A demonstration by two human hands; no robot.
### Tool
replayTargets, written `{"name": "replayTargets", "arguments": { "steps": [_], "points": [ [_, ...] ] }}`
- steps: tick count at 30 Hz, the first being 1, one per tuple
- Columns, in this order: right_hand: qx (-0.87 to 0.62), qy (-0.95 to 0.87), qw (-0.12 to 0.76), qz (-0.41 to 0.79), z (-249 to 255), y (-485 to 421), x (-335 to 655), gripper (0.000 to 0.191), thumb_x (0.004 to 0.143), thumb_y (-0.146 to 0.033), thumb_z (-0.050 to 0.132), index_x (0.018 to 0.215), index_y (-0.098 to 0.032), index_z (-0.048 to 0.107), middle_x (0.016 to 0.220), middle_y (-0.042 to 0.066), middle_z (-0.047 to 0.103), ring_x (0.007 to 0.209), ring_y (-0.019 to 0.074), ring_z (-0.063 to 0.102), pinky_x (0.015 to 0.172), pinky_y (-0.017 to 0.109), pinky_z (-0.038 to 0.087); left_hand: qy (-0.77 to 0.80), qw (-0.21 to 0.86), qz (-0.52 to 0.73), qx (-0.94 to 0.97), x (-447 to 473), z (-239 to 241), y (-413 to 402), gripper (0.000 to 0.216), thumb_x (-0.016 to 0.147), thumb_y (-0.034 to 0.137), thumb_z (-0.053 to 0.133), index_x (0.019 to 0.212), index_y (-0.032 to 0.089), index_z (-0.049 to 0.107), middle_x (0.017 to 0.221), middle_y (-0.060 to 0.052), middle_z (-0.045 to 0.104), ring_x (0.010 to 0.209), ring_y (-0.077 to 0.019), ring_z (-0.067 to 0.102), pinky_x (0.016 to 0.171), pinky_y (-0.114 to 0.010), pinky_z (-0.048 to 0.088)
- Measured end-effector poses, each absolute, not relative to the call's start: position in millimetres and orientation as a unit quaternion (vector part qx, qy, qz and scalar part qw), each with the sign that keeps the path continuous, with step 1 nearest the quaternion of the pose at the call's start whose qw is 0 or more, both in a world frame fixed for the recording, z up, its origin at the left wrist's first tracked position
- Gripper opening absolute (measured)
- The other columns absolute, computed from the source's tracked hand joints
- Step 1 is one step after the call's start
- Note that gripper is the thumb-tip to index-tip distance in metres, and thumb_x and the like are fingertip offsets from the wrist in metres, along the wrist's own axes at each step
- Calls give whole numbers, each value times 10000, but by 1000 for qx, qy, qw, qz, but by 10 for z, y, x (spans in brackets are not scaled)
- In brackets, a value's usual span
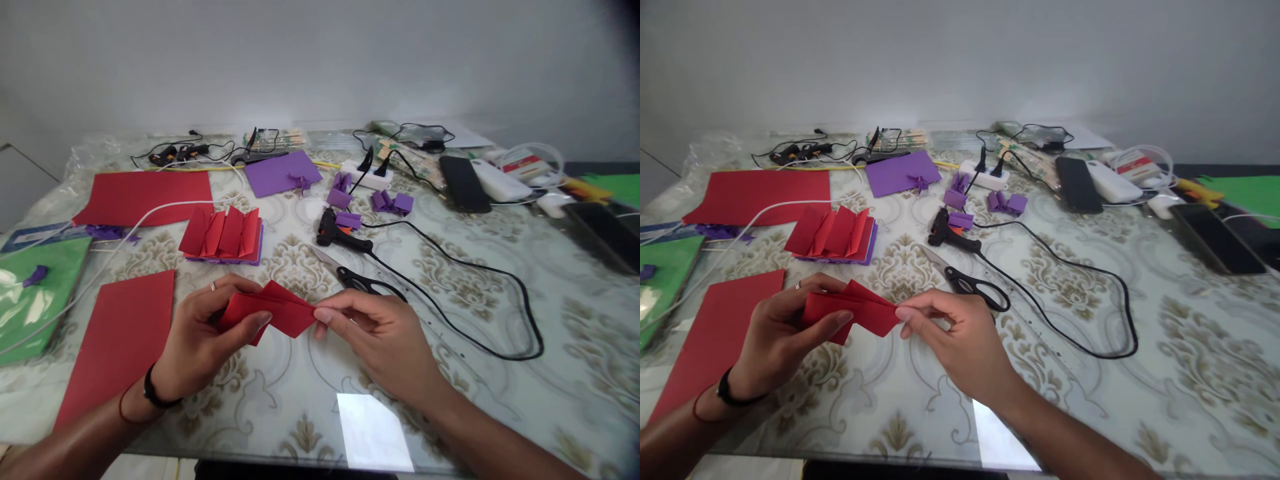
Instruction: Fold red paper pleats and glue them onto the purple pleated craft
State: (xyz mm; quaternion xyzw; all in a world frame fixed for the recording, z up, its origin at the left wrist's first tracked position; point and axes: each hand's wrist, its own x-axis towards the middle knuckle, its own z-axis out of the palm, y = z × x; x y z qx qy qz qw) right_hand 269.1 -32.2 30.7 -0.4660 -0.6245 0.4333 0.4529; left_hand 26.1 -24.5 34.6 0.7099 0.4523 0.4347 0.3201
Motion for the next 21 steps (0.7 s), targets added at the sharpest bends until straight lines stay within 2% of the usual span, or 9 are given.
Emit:
{"name": "replayTargets", "arguments": {
  "steps": [2, 6, 11, 13, 16, 18, 21],
  "points": [
    [-465, -615, 463, 438, 313, -324, 2692, 170, 928, -278, 739, 777, -213, 781, 622, -10, 770, 547, 128, 699, 530, 208, 522, 454, 345, 437, 696, 264, 343, -237, 133, 876, 334, 823, 830, 228, 757, 984, -39, 776, 853, -208, 721, 683, -277, 592],
    [-478, -606, 475, 424, 324, -310, 2719, 177, 932, -276, 725, 771, -211, 758, 606, -15, 756, 552, 124, 692, 547, 207, 519, 463, 427, 410, 660, 291, 354, -196, 197, 905, 357, 789, 808, 192, 742, 676, 15, 691, 572, -124, 621, 497, -202, 499],
    [-486, -602, 463, 432, 314, -281, 2757, 169, 938, -311, 722, 811, -205, 757, 641, 1, 763, 589, 147, 709, 572, 232, 541, 474, 427, 416, 648, 287, 369, -159, 254, 881, 376, 809, 742, 186, 714, 623, 30, 679, 498, -100, 576, 447, -183, 448],
    [-484, -617, 439, 439, 307, -273, 2765, 155, 933, -334, 730, 857, -205, 771, 689, 9, 778, 624, 157, 721, 575, 237, 548, 475, 412, 416, 658, 275, 367, -163, 243, 878, 363, 816, 743, 188, 716, 626, 31, 685, 501, -97, 577, 457, -181, 454],
    [-472, -655, 417, 417, 306, -270, 2778, 193, 954, -318, 709, 809, -214, 781, 695, 5, 779, 627, 150, 712, 562, 228, 531, 457, 430, 409, 662, 257, 357, -173, 206, 885, 338, 825, 774, 188, 738, 685, 10, 731, 561, -116, 638, 514, -191, 511],
    [-461, -665, 432, 398, 308, -275, 2793, 237, 963, -285, 699, 749, -219, 777, 653, -3, 768, 592, 142, 698, 559, 230, 526, 424, 470, 444, 635, 249, 351, -165, 189, 926, 378, 786, 868, 199, 775, 803, -25, 784, 681, -155, 717, 605, -221, 578],
    [-446, -649, 482, 383, 300, -284, 2815, 193, 938, -254, 745, 753, -237, 802, 649, -8, 777, 587, 155, 717, 580, 247, 557, 367, 565, 512, 532, 241, 349, -126, 268, 999, 443, 666, 1065, 218, 795, 1009, -79, 823, 924, -230, 787, 796, -305, 641]
  ]
}}
